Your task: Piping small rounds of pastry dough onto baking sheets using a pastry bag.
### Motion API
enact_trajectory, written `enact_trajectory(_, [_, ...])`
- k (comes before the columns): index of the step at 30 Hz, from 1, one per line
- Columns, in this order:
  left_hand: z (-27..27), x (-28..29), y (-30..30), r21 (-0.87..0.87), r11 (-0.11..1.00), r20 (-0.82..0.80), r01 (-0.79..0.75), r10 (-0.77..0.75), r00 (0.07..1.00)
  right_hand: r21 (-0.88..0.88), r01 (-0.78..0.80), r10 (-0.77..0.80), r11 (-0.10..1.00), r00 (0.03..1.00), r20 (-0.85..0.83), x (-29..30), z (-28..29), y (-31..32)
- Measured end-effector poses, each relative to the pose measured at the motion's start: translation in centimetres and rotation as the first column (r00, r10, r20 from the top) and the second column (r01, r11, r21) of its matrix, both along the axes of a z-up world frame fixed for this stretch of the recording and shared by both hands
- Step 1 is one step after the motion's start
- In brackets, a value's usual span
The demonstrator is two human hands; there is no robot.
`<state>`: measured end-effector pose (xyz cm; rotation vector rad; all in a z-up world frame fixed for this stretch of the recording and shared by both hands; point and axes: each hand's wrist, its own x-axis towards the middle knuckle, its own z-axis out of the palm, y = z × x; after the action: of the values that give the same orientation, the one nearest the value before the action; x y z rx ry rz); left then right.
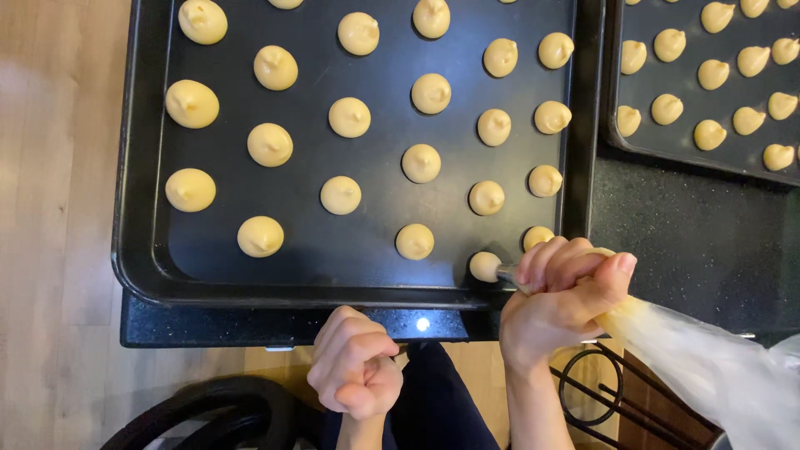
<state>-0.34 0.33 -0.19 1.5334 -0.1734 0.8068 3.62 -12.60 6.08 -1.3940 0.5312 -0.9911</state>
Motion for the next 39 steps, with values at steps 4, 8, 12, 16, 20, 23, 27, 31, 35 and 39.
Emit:
enact_trajectory(4, [0.0,0.0,0.0,-0.003,1.0,-0.004,0.007,-0.007,1.0,0.009,-0.043,0.043,0.999,0.998,0.037,0.0,-0.2,-0.2])
enact_trajectory(8, [0.1,0.1,-0.2,-0.008,1.0,0.003,-0.025,0.025,1.0,0.025,-0.08,0.08,0.996,0.997,0.006,0.0,0.1,0.0])
enact_trajectory(12, [0.0,0.2,-0.3,-0.021,0.999,0.02,-0.025,0.025,0.999,0.029,-0.165,0.164,0.986,0.986,0.028,0.1,0.3,-0.2])
enact_trajectory(16, [0.0,0.3,-0.3,-0.023,0.999,0.034,-0.039,0.04,0.999,0.075,-0.273,0.273,0.959,0.962,0.011,0.2,0.9,0.0])
enact_trajectory(20, [-0.1,0.2,-0.2,-0.014,0.999,0.024,-0.038,0.038,0.999,0.194,-0.394,0.389,0.898,0.919,0.065,0.2,2.4,-0.1])
enact_trajectory(23, [-0.2,0.2,-0.2,-0.01,0.999,0.033,-0.039,0.04,0.999,0.306,-0.395,0.374,0.866,0.919,0.125,0.3,2.6,-0.8])
enact_trajectory(27, [-0.1,0.3,-0.3,-0.029,0.998,0.05,-0.046,0.048,0.998,0.157,-0.42,0.418,0.894,0.907,0.049,-0.3,1.3,-1.7])
enact_trajectory(31, [-0.2,0.2,-0.3,-0.017,0.999,0.032,-0.038,0.038,0.999,-0.042,-0.406,0.399,0.913,0.909,-0.118,-0.8,0.1,-2.4])
enact_trajectory(35, [0.2,0.3,-0.2,-0.009,0.999,0.028,-0.038,0.038,0.999,-0.077,-0.39,0.374,0.918,0.913,-0.162,-1.0,0.5,-2.3])
enact_trajectory(39, [-0.1,0.4,-0.4,-0.027,0.999,0.063,-0.046,0.048,0.997,-0.07,-0.375,0.37,0.924,0.926,-0.078,-1.4,0.5,-2.4])
